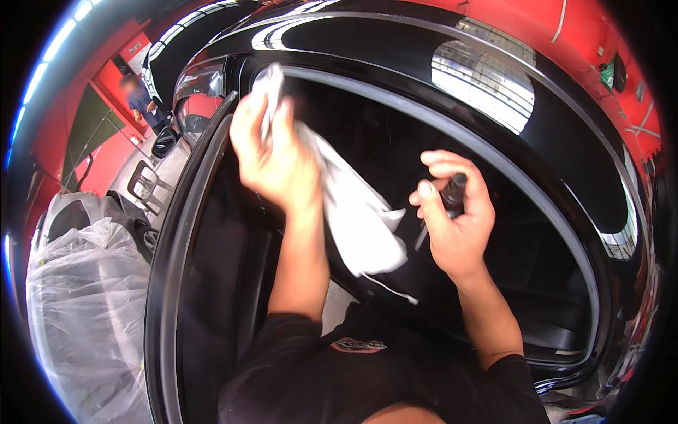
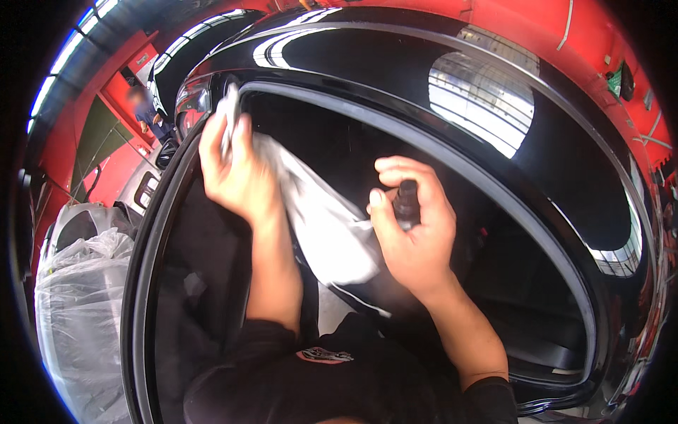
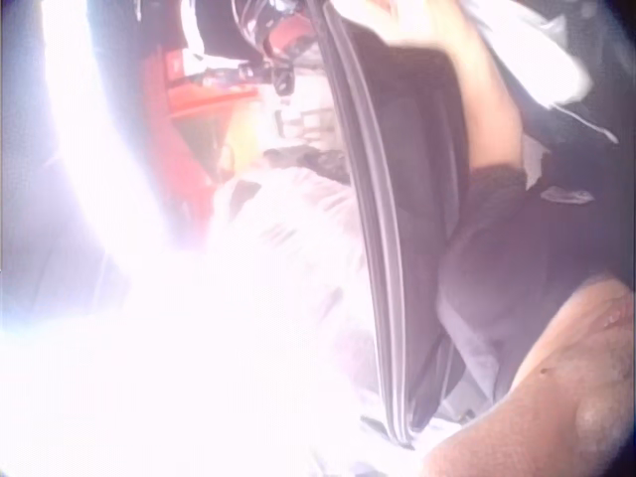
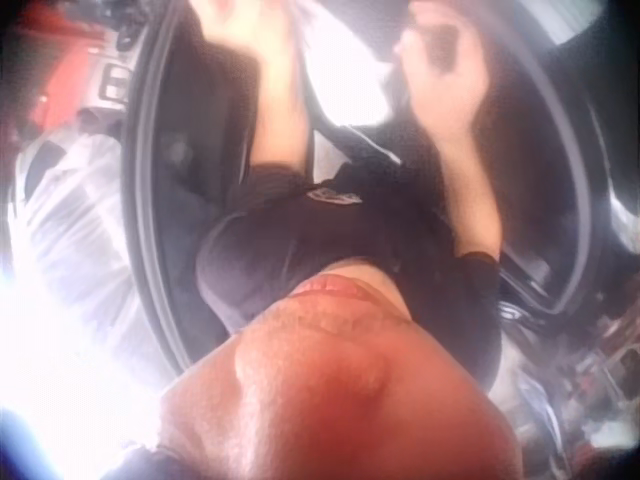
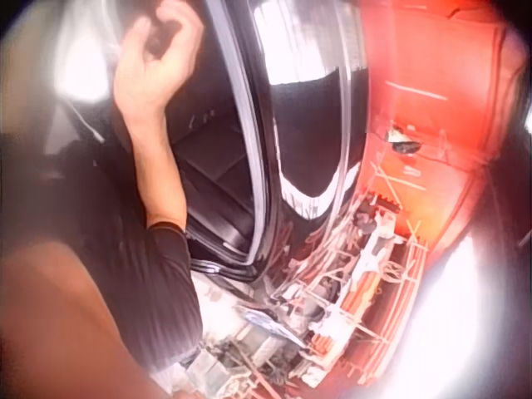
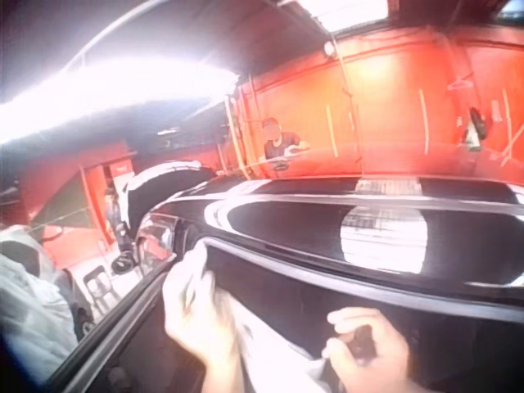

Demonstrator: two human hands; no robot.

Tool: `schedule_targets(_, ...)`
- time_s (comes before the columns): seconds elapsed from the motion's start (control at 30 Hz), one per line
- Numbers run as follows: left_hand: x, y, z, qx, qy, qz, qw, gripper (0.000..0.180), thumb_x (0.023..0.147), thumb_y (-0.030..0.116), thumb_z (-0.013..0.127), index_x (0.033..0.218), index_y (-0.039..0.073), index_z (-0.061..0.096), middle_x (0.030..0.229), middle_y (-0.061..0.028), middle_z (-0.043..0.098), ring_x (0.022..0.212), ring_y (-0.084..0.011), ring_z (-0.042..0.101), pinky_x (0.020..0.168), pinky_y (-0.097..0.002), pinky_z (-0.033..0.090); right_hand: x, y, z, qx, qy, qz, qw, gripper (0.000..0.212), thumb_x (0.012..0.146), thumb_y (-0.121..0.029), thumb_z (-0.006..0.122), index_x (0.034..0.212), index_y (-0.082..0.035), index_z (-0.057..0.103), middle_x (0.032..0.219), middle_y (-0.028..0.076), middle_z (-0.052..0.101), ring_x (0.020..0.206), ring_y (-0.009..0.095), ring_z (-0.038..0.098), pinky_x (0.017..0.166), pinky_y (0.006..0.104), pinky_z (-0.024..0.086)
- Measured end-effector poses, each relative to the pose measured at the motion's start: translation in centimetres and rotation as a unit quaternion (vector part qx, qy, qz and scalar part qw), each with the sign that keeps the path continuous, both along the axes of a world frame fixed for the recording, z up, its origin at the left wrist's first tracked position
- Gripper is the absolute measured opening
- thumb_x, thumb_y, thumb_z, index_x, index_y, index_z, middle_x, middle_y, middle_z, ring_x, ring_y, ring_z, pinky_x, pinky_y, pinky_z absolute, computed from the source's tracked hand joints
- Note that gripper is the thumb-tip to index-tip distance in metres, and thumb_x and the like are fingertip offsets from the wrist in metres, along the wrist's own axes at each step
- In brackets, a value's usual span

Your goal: The person wipes the interior door frame, seat, and door panel of a black car using a white cloth. They then spray a cleaning solution from a black bottle onto the cloth and continue wiping the door frame and weather stripping.

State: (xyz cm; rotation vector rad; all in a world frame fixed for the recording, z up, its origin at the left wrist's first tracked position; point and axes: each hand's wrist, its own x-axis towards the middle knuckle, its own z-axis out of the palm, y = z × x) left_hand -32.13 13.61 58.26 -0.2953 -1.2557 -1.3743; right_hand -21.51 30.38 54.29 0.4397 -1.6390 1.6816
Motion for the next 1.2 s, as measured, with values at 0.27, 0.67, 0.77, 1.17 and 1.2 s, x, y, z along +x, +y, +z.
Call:
schedule_targets(0.27, -6.8, 2.7, -3.3, -0.314, 0.148, 0.143, 0.927, 0.022, 0.087, -0.003, 0.062, 0.108, 0.002, 0.067, 0.112, -0.0203, 0.063, 0.101, -0.0358, 0.057, 0.089, -0.0421, 0.047, 4.5, 7.6, 0.6, 0.243, 0.128, -0.293, 0.916, 0.024, 0.076, 0.008, 0.072, 0.095, -0.001, 0.061, 0.095, 0.016, 0.066, 0.079, 0.023, 0.066, 0.067, 0.0298, 0.055)
schedule_targets(0.67, -10.1, 3.1, -2.1, -0.236, 0.091, 0.213, 0.944, 0.033, 0.082, -0.012, 0.055, 0.11, -0.001, 0.067, 0.099, -0.0186, 0.066, 0.095, -0.031, 0.06, 0.082, -0.0455, 0.049, 2.3, 10.7, 1.1, 0.26, 0.182, -0.271, 0.909, 0.023, 0.078, 0.013, 0.067, 0.093, 0.002, 0.054, 0.085, 0.014, 0.055, 0.066, 0.02, 0.061, 0.058, 0.033, 0.061)
schedule_targets(0.77, -4.4, 9.6, -3.3, -0.179, 0.125, 0.003, 0.976, 0.021, 0.08, -0.005, 0.062, 0.098, -0.001, 0.069, 0.1, -0.02, 0.067, 0.096, -0.0364, 0.06, 0.084, -0.0448, 0.047, 2.1, 10.6, 0.4, 0.255, 0.186, -0.301, 0.9, 0.025, 0.076, 0.012, 0.069, 0.094, 0.0, 0.056, 0.085, 0.014, 0.056, 0.068, 0.021, 0.063, 0.059, 0.0307, 0.062)
schedule_targets(1.17, -7.9, 3.6, -3.4, -0.243, 0.192, 0.175, 0.935, 0.022, 0.084, -0.004, 0.06, 0.105, 0.0, 0.067, 0.092, -0.0147, 0.065, 0.082, -0.0302, 0.06, 0.077, -0.0414, 0.047, 2.1, 6.8, -0.1, 0.26, 0.22, -0.335, 0.878, 0.027, 0.07, 0.011, 0.073, 0.091, -0.006, 0.065, 0.083, 0.009, 0.066, 0.07, 0.019, 0.068, 0.058, 0.028, 0.058)
schedule_targets(1.2, -8.8, 2.1, -4.6, -0.24, 0.178, 0.146, 0.943, 0.015, 0.088, 0.0, 0.058, 0.099, 0.001, 0.067, 0.086, -0.0114, 0.063, 0.076, -0.0265, 0.059, 0.071, -0.0391, 0.047, 2.2, 6.8, 0.2, 0.29, 0.22, -0.347, 0.865, 0.024, 0.069, 0.005, 0.076, 0.087, -0.009, 0.067, 0.082, 0.004, 0.068, 0.069, 0.016, 0.068, 0.056, 0.0255, 0.055)
